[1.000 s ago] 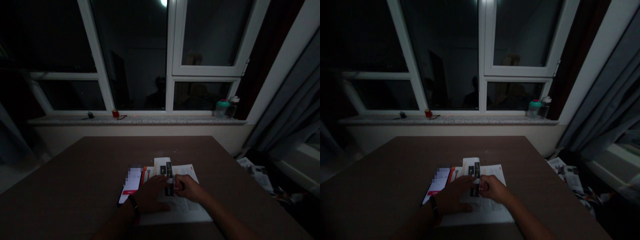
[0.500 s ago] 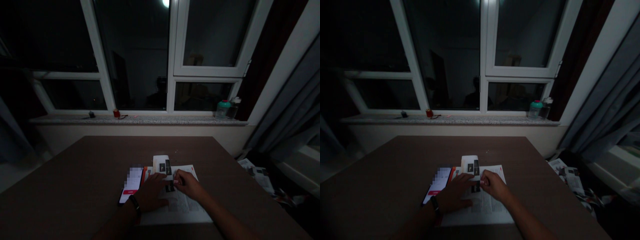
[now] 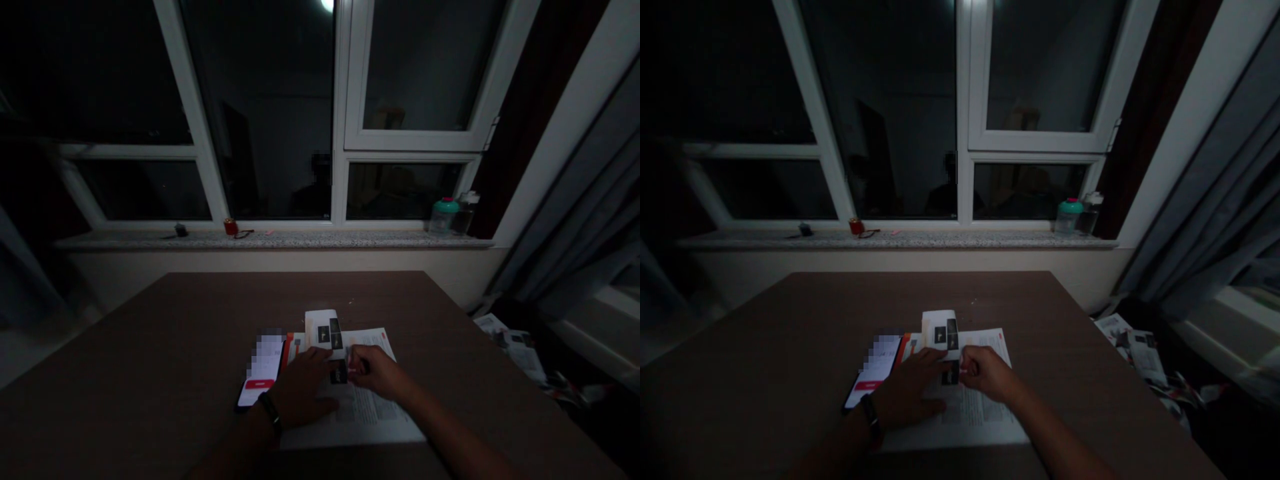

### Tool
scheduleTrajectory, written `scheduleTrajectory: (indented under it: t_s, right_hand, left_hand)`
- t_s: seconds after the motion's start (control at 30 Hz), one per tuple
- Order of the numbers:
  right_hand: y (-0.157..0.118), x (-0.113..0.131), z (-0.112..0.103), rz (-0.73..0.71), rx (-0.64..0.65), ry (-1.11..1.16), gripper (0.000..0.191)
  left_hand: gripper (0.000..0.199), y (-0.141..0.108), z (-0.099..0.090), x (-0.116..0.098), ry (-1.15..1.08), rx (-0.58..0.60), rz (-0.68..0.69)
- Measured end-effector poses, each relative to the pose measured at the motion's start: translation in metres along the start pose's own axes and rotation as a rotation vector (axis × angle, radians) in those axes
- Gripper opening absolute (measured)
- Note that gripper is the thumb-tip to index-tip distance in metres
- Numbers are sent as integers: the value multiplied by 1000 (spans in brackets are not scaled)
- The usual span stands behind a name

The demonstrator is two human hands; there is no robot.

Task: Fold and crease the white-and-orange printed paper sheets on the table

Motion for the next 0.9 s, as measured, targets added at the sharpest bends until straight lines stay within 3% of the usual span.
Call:
scheduleTrajectory:
  t_s: [0.27,0.43,0.53,0.8,0.9]
  right_hand:
    - [-8,-2,1,5,101,27,20]
    - [-14,3,-2,-9,185,11,23]
    - [-16,6,-4,-30,205,-11,23]
    - [-2,1,0,-67,-37,-71,14]
    - [1,0,0,-71,-53,-64,14]
  left_hand:
    - [71,0,0,2,11,4,11]
    - [53,0,1,4,30,-8,16]
    - [54,0,3,9,29,14,28]
    - [66,-1,2,22,-29,58,75]
    - [72,-1,2,25,-36,79,84]
Point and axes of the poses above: each hand's wrist, its own y-axis towards the middle knuckle, its own z-axis out of the palm, x = y × z, the point moved 1 cm from there along y, towards the middle knuckle, and after that the axes turned 15 degrees about z, right-handed, at the moved point
